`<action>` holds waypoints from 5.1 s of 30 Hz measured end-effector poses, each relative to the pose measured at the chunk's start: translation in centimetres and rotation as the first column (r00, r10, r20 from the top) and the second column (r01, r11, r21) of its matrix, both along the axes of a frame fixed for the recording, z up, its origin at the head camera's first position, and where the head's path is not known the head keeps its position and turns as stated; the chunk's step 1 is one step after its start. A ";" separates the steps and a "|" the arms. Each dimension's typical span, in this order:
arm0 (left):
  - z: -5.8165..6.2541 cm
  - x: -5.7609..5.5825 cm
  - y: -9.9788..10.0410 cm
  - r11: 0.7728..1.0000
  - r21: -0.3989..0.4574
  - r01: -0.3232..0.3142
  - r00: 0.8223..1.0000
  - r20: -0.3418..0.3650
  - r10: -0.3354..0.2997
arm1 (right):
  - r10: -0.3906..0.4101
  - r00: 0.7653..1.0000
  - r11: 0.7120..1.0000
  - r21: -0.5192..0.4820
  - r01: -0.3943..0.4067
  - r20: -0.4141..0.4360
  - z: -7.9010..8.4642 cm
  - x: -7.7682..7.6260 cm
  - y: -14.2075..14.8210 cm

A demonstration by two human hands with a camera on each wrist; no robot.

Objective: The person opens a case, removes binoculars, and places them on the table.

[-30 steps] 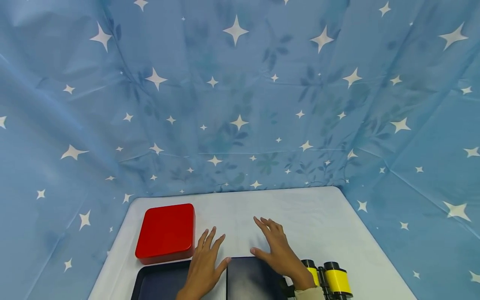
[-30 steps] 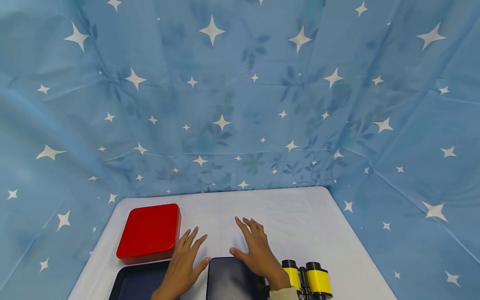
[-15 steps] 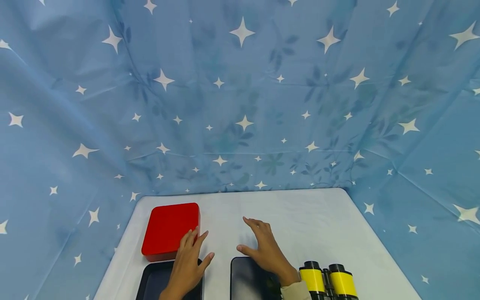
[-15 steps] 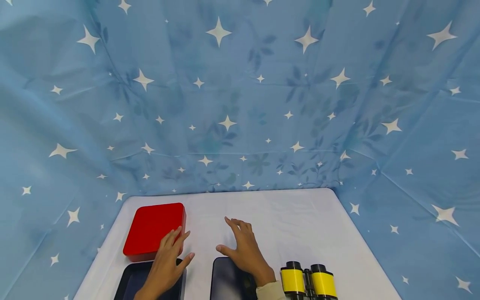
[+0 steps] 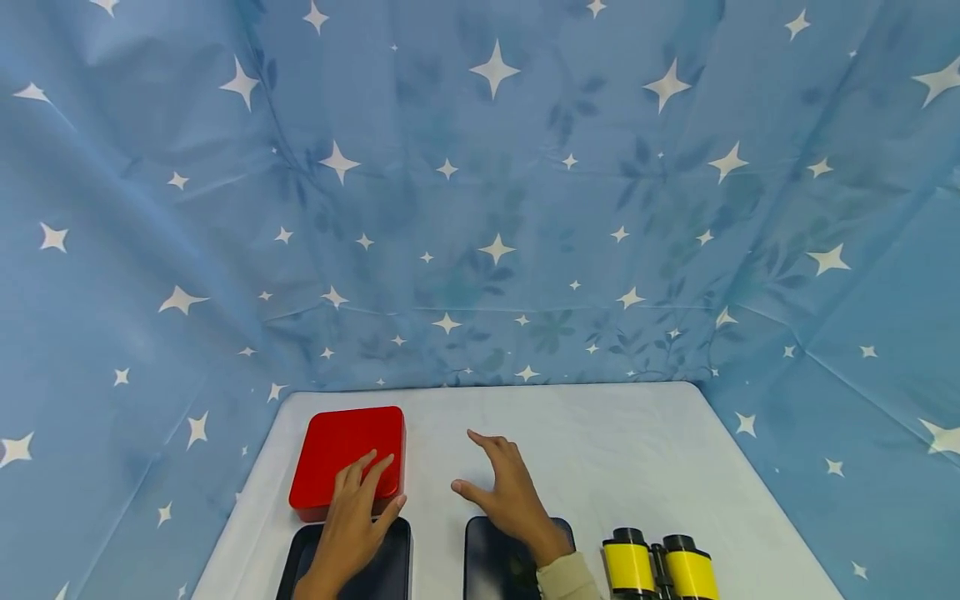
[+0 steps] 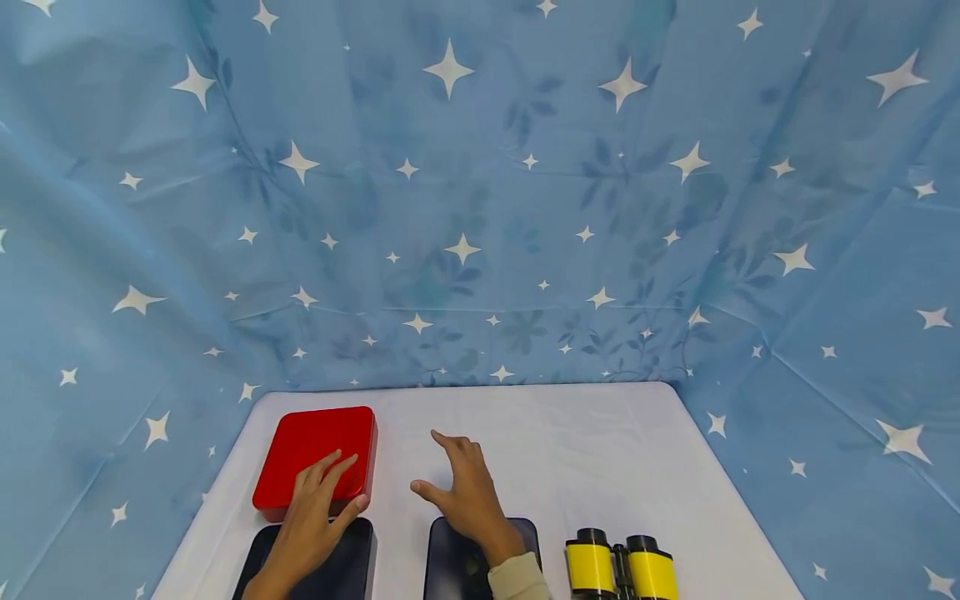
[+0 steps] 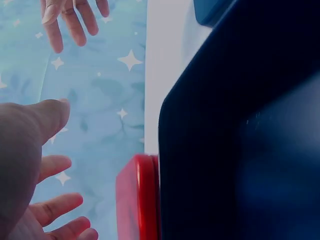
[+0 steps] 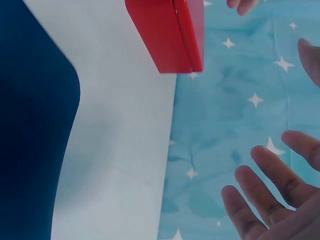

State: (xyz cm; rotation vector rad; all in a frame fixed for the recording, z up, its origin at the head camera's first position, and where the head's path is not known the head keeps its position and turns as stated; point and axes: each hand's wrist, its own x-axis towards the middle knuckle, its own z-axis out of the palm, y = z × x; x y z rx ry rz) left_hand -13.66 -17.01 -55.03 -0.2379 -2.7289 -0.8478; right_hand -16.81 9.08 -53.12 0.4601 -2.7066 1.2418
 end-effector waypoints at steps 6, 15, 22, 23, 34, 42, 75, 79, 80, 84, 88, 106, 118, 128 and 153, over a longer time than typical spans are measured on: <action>0.0 -0.2 -1.3 1.000 0.007 -0.014 1.000 0.002 0.014 | 0.023 0.999 1.000 -0.013 -0.023 -0.022 -0.2 -0.3 -1.6; 0.2 -0.5 -3.0 0.999 0.011 -0.040 0.998 -0.043 0.040 | 0.094 0.994 0.995 -0.030 -0.096 -0.058 -0.5 -0.8 -4.3; 0.4 -0.8 -4.6 0.998 0.019 -0.066 0.998 -0.019 0.066 | 0.125 0.990 0.990 -0.055 -0.129 -0.068 -0.5 -1.3 -6.3; 0.4 -0.9 -4.9 0.997 0.024 -0.068 0.998 -0.013 0.068 | 0.123 0.990 0.991 -0.052 -0.126 -0.063 -0.4 -1.4 -6.6; 0.4 -2.2 -7.7 0.995 0.057 -0.081 0.996 0.033 0.079 | 0.084 0.996 0.996 -0.023 -0.083 0.007 0.4 -2.1 -9.1; 0.3 -2.8 -10.0 0.992 0.081 -0.100 0.993 0.067 0.094 | 0.071 0.995 0.997 -0.021 -0.070 0.062 0.4 -3.1 -10.3; -1.4 -4.3 -13.0 0.975 0.148 -0.164 0.947 0.301 0.113 | 0.084 0.973 0.995 -0.075 -0.070 0.215 -3.0 -5.0 -12.8; -1.4 -4.4 -12.9 0.974 0.145 -0.174 0.941 0.317 0.121 | 0.077 0.970 0.994 -0.094 -0.057 0.231 -3.2 -5.0 -13.0; -1.4 -4.4 -12.9 0.973 0.148 -0.176 0.939 0.322 0.121 | 0.071 0.968 0.994 -0.094 -0.050 0.240 -3.2 -5.0 -13.1; -1.4 -4.2 -12.8 0.969 0.156 -0.192 0.935 0.328 0.132 | 0.054 0.966 0.996 -0.088 -0.032 0.255 -3.5 -5.0 -13.3; -1.4 -4.2 -12.7 0.968 0.142 -0.209 0.931 0.330 0.153 | 0.040 0.971 0.998 -0.064 -0.025 0.235 -3.5 -5.0 -13.5; -0.6 -4.0 -11.8 0.959 0.139 -0.247 0.927 0.323 0.192 | -0.011 0.976 0.999 -0.033 0.018 0.216 -2.9 -4.6 -13.7; -0.1 -5.4 -12.4 0.951 0.179 -0.252 0.908 0.385 0.168 | 0.012 0.974 0.999 -0.046 -0.002 0.226 -1.9 -5.4 -13.6; 0.5 -5.1 -11.6 0.953 0.151 -0.262 0.911 0.364 0.193 | 0.023 0.978 0.993 -0.116 0.002 0.209 -1.3 -5.2 -13.1; 0.9 -6.4 -5.7 0.977 0.186 -0.100 0.991 0.106 0.081 | -0.065 0.981 0.976 -0.194 0.100 0.181 -1.3 -5.7 -6.9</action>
